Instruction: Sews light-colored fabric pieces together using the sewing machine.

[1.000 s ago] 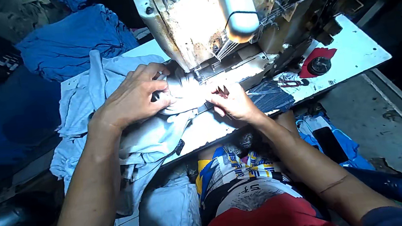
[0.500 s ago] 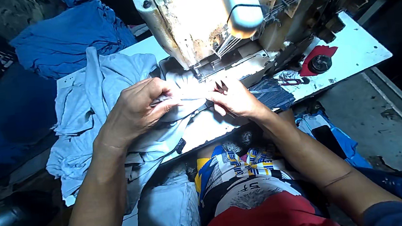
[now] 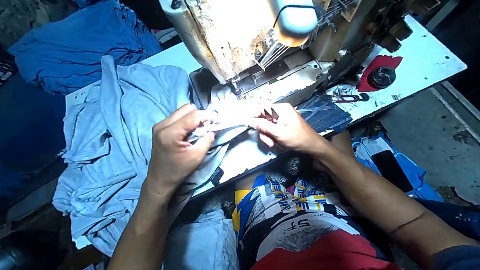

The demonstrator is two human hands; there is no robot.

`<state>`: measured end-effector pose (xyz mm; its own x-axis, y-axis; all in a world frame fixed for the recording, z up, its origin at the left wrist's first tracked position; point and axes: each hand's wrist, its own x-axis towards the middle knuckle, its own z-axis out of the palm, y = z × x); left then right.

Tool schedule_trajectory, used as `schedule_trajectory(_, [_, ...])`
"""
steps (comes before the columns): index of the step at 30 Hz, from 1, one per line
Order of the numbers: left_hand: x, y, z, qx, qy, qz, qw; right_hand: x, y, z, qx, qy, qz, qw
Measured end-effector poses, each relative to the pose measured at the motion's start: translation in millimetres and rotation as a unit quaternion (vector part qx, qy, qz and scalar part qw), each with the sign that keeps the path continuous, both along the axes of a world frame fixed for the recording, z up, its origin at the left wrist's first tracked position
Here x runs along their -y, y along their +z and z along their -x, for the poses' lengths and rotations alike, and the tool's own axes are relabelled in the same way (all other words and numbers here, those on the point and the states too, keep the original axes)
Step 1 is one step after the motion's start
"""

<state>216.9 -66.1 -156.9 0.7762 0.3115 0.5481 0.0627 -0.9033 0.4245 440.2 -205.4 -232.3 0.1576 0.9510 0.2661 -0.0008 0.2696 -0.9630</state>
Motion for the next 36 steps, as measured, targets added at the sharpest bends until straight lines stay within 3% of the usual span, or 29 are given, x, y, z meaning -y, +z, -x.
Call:
schedule_trajectory(6, [14,-7,-8,-0.011,-0.016,-0.003,1.000,16,-15,13,0.027,-0.046,-0.005,0.999])
schedule_trajectory(11, [-1,-5,-14,-0.040,0.008,-0.081,0.996,5,-17,11,0.003,-0.060,-0.003,0.998])
schedule_trajectory(19, [-40,28,-21,-0.185,-0.038,-0.134,0.973,-14,-17,6,0.000,-0.054,-0.022,0.998])
schedule_trajectory(23, [-76,38,-9,-0.253,-0.079,-0.090,0.960,-13,-18,4,0.003,-0.053,-0.017,0.998])
schedule_trajectory(28, [-76,40,-3,-0.166,-0.143,0.079,0.973,-11,-16,3,0.007,-0.048,-0.032,0.998])
schedule_trajectory(36, [-27,27,0,-0.080,-0.145,0.064,0.984,-8,-17,4,0.027,-0.041,-0.015,0.999])
